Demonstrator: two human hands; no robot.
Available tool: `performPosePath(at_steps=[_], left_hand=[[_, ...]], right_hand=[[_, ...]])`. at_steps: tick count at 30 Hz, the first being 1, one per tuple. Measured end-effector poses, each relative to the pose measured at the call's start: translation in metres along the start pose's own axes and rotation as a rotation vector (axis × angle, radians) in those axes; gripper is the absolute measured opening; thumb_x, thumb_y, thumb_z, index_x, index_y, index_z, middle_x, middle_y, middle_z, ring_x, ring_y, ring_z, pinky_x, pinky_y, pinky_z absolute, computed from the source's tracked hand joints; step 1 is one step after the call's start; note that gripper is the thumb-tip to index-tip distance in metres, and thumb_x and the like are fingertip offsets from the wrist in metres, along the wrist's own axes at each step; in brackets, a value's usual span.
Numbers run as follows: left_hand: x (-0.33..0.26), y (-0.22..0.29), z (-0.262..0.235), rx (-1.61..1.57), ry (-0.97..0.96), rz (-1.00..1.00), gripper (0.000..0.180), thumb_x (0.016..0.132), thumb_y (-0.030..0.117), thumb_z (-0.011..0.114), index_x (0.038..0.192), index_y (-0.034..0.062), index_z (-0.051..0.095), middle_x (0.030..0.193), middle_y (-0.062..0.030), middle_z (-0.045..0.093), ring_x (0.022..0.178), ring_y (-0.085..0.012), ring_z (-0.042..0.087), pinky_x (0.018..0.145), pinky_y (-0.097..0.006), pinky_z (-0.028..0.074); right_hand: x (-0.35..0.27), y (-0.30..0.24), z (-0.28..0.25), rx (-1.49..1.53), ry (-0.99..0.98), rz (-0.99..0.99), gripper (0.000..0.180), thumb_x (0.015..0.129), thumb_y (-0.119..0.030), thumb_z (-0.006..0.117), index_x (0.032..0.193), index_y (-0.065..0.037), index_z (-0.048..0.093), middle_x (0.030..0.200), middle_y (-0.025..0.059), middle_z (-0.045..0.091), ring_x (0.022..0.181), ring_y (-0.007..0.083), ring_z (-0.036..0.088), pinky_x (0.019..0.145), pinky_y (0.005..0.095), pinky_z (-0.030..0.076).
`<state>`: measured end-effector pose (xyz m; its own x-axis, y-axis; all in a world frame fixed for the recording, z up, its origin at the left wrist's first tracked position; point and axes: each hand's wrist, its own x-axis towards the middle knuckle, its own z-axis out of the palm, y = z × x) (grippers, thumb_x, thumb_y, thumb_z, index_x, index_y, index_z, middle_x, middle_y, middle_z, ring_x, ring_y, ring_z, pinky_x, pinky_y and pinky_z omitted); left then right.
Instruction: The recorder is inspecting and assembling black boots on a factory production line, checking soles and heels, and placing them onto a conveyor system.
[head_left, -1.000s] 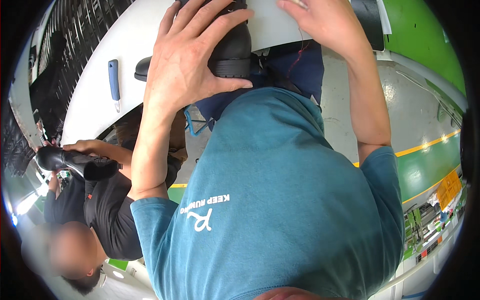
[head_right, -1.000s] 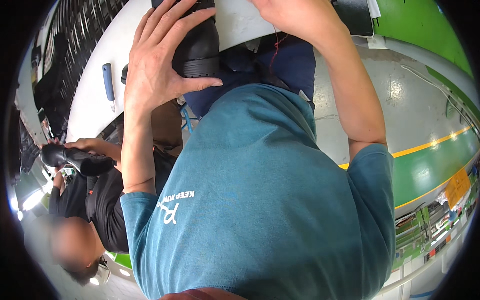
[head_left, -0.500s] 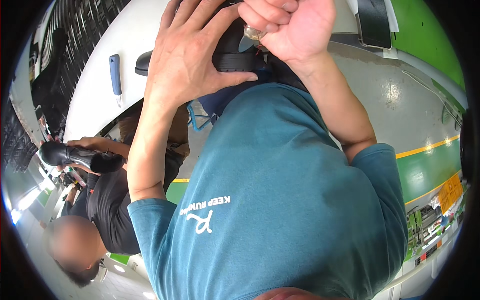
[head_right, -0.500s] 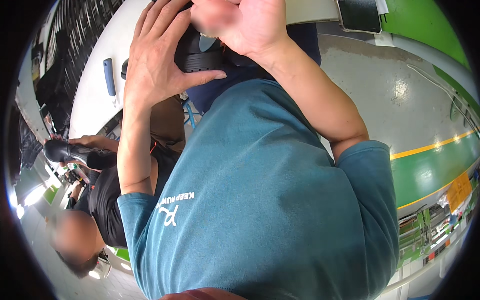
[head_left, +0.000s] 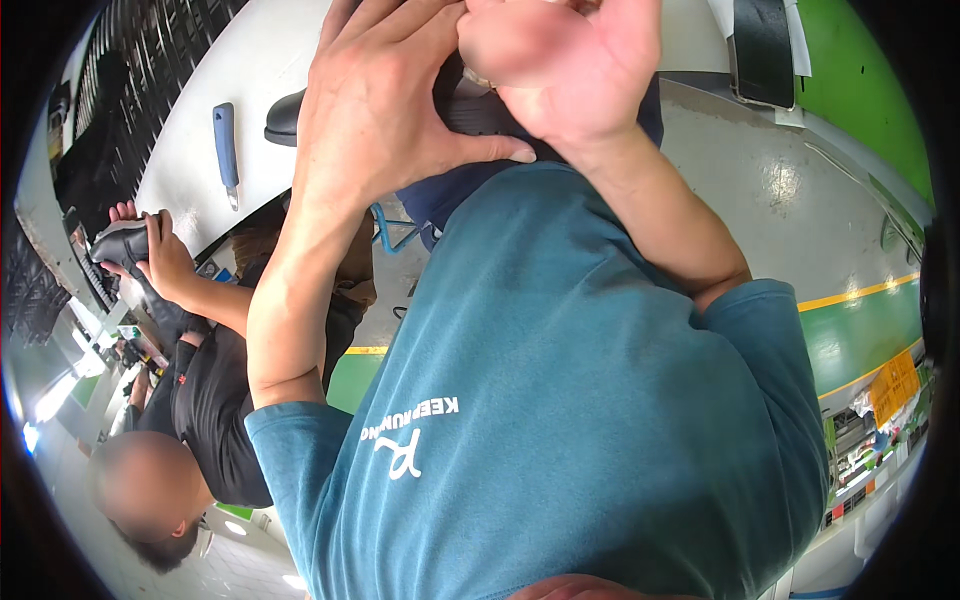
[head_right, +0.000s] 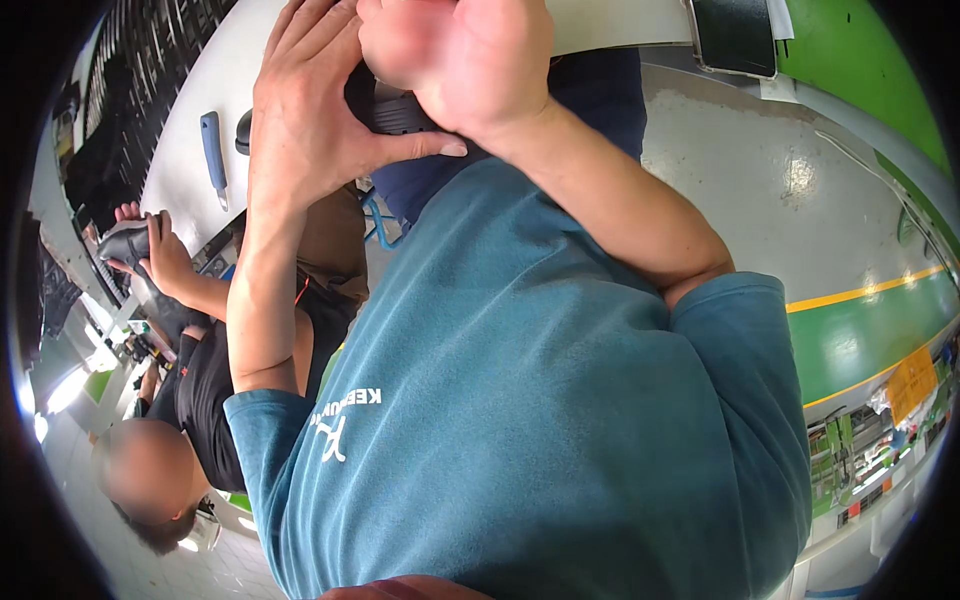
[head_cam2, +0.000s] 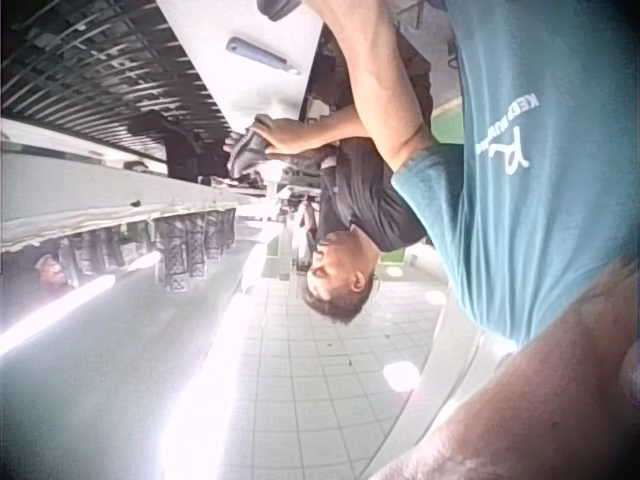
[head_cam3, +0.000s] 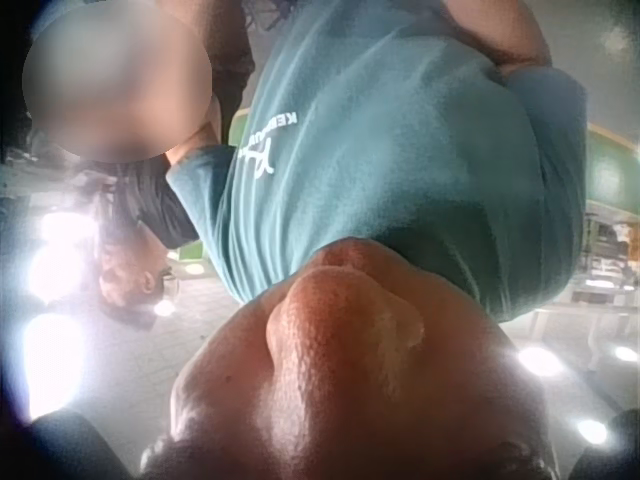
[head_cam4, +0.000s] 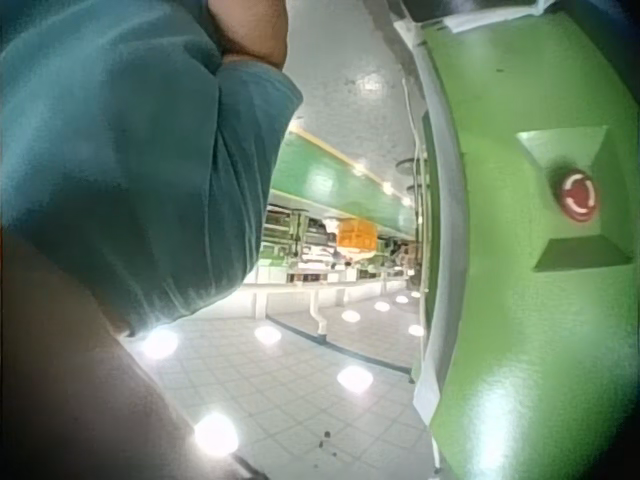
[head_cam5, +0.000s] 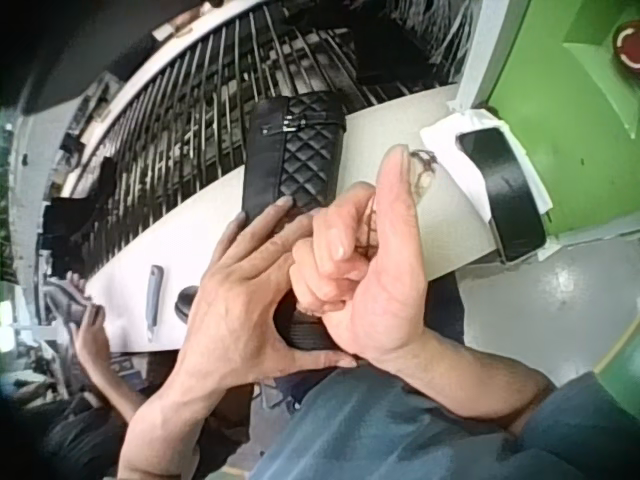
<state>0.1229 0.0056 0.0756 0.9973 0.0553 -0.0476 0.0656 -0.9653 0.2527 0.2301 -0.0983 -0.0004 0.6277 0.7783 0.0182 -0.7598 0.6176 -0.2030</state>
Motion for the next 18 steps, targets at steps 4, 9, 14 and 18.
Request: performPosePath(at_steps=[4,9,14,18], left_hand=[[0.003,-0.001,0.0,-0.015,0.014,-0.004,0.084,0.061,0.051,0.103,0.127,0.0062,0.078,0.145,-0.0137,0.071,0.148,-0.0401,0.057,0.126,-0.058,0.043],[0.006,0.0,0.003,-0.029,0.05,-0.002,0.08,0.058,0.049,0.105,0.121,0.0063,0.082,0.137,-0.0135,0.078,0.144,-0.0392,0.063,0.124,-0.055,0.047],[-0.001,-0.004,0.011,-0.097,0.038,-0.153,0.074,0.053,0.047,0.107,0.113,0.0085,0.085,0.13,-0.0089,0.081,0.137,-0.0317,0.07,0.115,-0.044,0.058],[-0.001,-0.005,0.017,-0.062,0.136,-0.102,0.079,0.053,0.047,0.107,0.118,0.0086,0.083,0.135,-0.007,0.08,0.139,-0.0315,0.069,0.116,-0.045,0.058]], right_hand=[[0.014,-0.016,-0.009,0.029,-0.059,0.201,0.072,0.119,-0.067,0.031,0.074,-0.015,0.051,0.056,-0.0052,0.032,0.043,0.01,0.026,0.041,0.0295,0.023],[0.023,-0.033,-0.015,-0.068,-0.205,0.418,0.074,0.118,-0.069,0.032,0.073,-0.014,0.053,0.057,-0.0061,0.033,0.044,0.0088,0.028,0.042,0.0274,0.026],[0.013,-0.06,0.009,-0.742,-0.286,0.41,0.068,0.117,-0.066,0.041,0.081,-0.012,0.061,0.062,-0.0084,0.038,0.051,0.0045,0.034,0.048,0.0245,0.029],[0.017,-0.099,-0.015,-0.867,-0.048,0.258,0.053,0.118,-0.055,0.053,0.098,-0.007,0.066,0.072,-0.0056,0.05,0.059,0.0059,0.045,0.053,0.0255,0.034]])
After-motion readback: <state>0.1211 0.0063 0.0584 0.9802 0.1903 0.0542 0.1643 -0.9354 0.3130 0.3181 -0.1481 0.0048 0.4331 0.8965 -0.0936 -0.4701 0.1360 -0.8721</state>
